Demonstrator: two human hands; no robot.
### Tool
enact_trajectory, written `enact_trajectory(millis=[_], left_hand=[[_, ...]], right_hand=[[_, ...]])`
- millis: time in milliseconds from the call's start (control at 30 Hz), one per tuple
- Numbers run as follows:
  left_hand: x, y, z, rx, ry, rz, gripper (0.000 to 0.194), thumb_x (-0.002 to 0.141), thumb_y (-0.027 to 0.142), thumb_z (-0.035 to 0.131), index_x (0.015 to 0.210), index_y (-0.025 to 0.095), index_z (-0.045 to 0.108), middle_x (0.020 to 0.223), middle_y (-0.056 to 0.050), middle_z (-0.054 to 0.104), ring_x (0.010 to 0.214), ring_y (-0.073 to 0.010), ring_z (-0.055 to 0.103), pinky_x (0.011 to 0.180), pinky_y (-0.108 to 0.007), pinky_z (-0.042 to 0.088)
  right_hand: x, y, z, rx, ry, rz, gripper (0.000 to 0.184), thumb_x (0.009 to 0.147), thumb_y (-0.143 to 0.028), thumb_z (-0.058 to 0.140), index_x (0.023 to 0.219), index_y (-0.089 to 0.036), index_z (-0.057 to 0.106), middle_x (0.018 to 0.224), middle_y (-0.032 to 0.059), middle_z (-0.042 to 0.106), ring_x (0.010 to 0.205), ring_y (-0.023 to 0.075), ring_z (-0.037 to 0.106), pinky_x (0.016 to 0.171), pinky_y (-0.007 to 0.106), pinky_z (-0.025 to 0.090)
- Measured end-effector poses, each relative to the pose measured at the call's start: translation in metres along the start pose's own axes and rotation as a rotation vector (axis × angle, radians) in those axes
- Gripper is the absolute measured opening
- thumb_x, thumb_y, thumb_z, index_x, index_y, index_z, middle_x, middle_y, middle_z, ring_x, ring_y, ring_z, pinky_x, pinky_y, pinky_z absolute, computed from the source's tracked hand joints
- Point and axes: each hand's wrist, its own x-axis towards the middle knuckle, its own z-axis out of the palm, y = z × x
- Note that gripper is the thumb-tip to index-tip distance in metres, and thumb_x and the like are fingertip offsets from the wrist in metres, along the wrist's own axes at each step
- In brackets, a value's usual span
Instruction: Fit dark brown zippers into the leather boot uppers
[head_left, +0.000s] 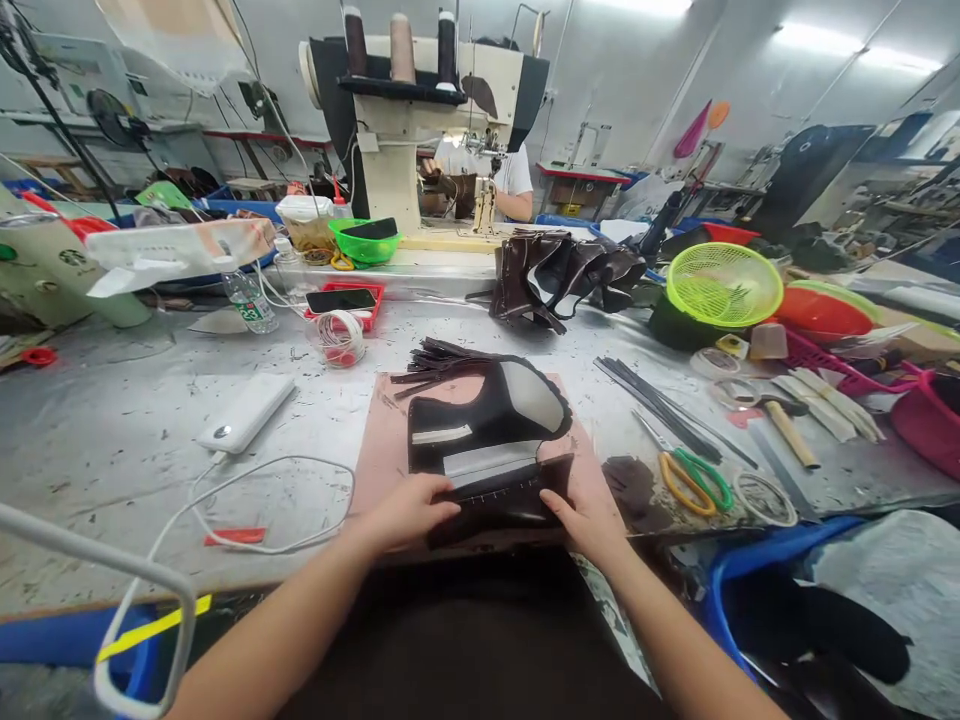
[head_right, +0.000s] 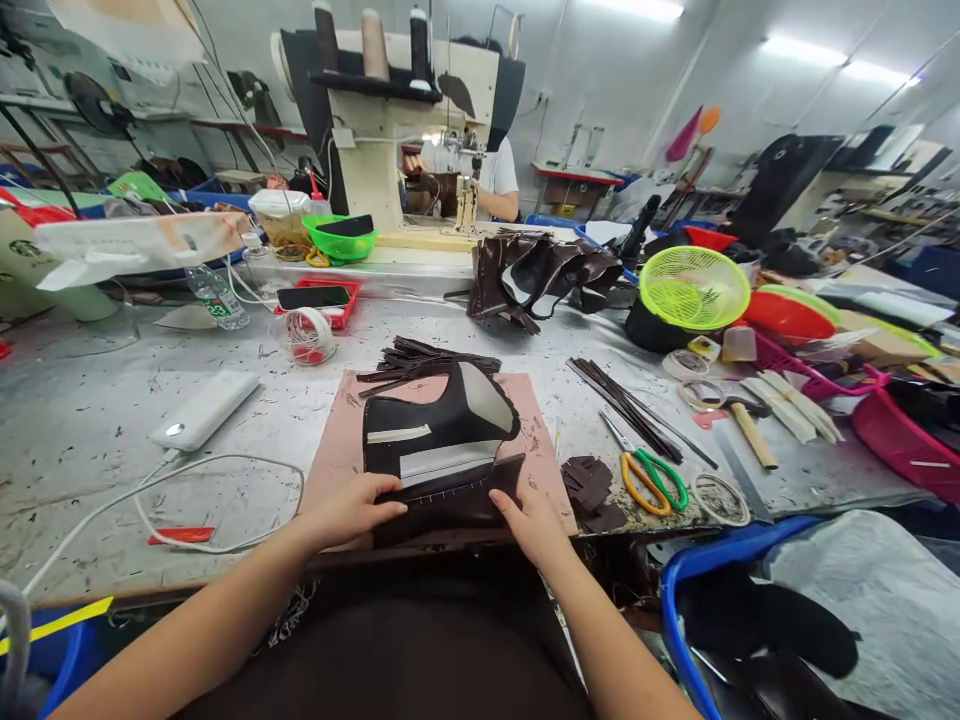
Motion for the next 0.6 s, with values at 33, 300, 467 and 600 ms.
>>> enact_trajectory(millis=[33, 300, 467, 600], left_hand=[[0.005, -0.003, 0.0, 0.004, 0.004, -0.017, 0.018, 0.075, 0.031, 0.047, 0.079, 0.016, 0.059, 0.08, -0.001, 0.063, 0.074, -0.0163, 0.058, 0.061, -0.023, 0.041], [0.021, -0.015, 0.006, 0.059, 0.005, -0.043, 0.014, 0.07, 0.031, 0.051, 0.075, 0.018, 0.056, 0.074, -0.001, 0.062, 0.07, -0.0181, 0.058, 0.059, -0.025, 0.039], [0.015, -0.009, 0.009, 0.123, 0.064, -0.046, 0.017, 0.069, 0.029, 0.053, 0.083, 0.019, 0.051, 0.08, -0.002, 0.061, 0.072, -0.0184, 0.057, 0.057, -0.025, 0.038], [0.007, -0.011, -0.013, 0.179, 0.092, -0.111, 0.03, 0.066, 0.047, 0.057, 0.073, 0.019, 0.051, 0.066, -0.002, 0.059, 0.063, -0.0201, 0.055, 0.052, -0.026, 0.035]], right_hand=[[0.002, 0.0, 0.002, -0.057, 0.043, 0.01, 0.034, 0.074, -0.041, 0.051, 0.098, -0.019, 0.061, 0.102, 0.013, 0.061, 0.104, 0.0319, 0.051, 0.084, 0.044, 0.041], [0.001, -0.033, 0.019, -0.344, 0.254, -0.246, 0.019, 0.075, -0.037, 0.051, 0.063, -0.022, 0.048, 0.062, 0.0055, 0.054, 0.062, 0.0199, 0.051, 0.061, 0.032, 0.04], [0.02, -0.067, 0.051, -0.071, -0.299, -0.406, 0.002, 0.075, -0.021, 0.046, 0.073, -0.021, 0.046, 0.064, -0.0004, 0.052, 0.059, 0.0137, 0.048, 0.057, 0.026, 0.037], [0.03, -0.062, 0.069, 0.156, -0.382, -0.111, 0.006, 0.072, -0.019, 0.046, 0.069, -0.021, 0.041, 0.055, -0.006, 0.043, 0.051, 0.0099, 0.041, 0.05, 0.022, 0.032]])
